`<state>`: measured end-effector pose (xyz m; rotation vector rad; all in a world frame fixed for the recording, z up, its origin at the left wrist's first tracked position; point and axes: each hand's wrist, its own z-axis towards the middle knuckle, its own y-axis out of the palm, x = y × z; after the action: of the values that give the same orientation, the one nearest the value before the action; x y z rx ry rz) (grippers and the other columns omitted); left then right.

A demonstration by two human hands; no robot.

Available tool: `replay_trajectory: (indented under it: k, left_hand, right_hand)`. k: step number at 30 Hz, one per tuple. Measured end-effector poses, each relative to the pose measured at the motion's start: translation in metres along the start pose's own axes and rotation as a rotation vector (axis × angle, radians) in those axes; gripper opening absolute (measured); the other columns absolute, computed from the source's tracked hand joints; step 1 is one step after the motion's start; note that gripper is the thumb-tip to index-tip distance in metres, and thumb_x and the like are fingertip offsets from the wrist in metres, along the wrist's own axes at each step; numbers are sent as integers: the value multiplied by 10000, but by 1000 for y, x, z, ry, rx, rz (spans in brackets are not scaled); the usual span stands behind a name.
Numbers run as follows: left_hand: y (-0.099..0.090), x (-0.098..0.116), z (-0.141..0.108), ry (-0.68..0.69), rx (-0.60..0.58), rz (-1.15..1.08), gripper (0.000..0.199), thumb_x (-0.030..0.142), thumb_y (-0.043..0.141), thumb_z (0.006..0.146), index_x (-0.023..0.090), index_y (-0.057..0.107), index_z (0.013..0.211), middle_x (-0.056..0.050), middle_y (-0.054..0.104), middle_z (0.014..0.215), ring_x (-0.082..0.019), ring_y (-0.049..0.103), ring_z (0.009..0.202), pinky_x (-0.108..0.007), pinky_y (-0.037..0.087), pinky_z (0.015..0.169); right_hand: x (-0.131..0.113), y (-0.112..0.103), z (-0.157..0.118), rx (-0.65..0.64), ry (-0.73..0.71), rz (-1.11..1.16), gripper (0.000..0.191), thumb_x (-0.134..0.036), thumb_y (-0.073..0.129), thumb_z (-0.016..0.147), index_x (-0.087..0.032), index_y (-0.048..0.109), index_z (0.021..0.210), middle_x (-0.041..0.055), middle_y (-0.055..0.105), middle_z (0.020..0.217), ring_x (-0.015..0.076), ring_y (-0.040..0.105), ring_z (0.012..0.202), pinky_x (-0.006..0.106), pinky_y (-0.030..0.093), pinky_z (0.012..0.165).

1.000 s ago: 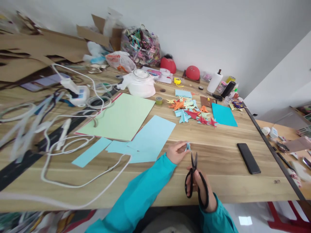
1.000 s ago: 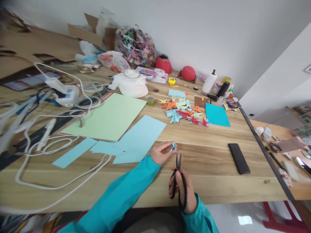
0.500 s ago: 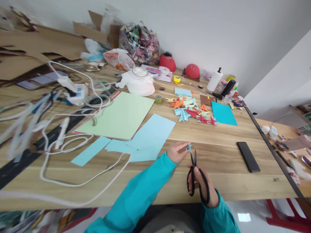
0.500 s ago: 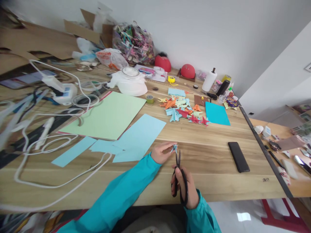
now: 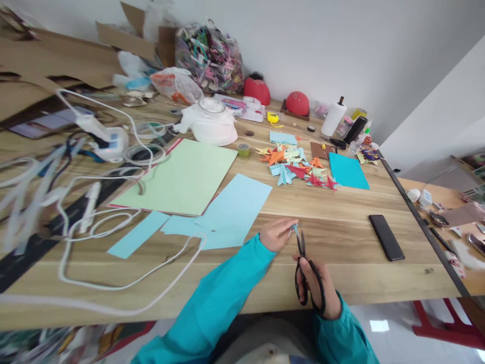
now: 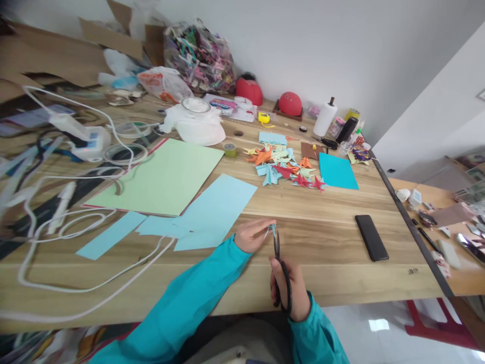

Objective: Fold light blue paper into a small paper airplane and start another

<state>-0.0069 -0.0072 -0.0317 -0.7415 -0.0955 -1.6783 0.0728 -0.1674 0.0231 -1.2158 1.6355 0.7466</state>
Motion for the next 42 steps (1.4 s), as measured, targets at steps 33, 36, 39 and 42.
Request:
replay_trajectory:
  k: [33, 36, 39, 42]
  left_hand:
    - [-3, 3, 2, 48, -24, 62, 240, 144, 516, 836, 174, 631, 1044, -84, 706, 949, -156, 670, 868, -284, 576, 759]
    - [-2, 2, 1, 61, -15, 65, 234, 140, 523, 832, 166, 633, 1037, -87, 708, 939, -155, 672, 856, -278, 576, 755]
    - [-2, 3, 1, 65, -13, 62, 226, 135, 528, 829, 154, 636, 1026, -94, 709, 932, -154, 673, 853, -271, 574, 757]
    - [-3, 4, 2, 52, -17, 59, 228, 137, 530, 830, 161, 637, 1029, -90, 709, 935, -153, 672, 855, -275, 576, 758]
  right_hand:
    - [2, 1, -1, 62, 89, -53, 593, -703, 440, 740, -129, 573, 797, -73, 387, 453, 32, 341, 299, 143, 263, 274]
    - [3, 1, -2, 70, 103, -48, 623, -712, 439, 732, -125, 580, 885, -75, 391, 461, 34, 341, 302, 144, 256, 270]
    - [3, 1, -2, 73, 88, -48, 639, -711, 445, 728, -121, 579, 933, -74, 398, 462, 37, 339, 300, 148, 250, 268]
    - [1, 1, -1, 71, 73, -70, 626, -707, 442, 733, -118, 590, 884, -71, 395, 450, 37, 340, 302, 149, 255, 274]
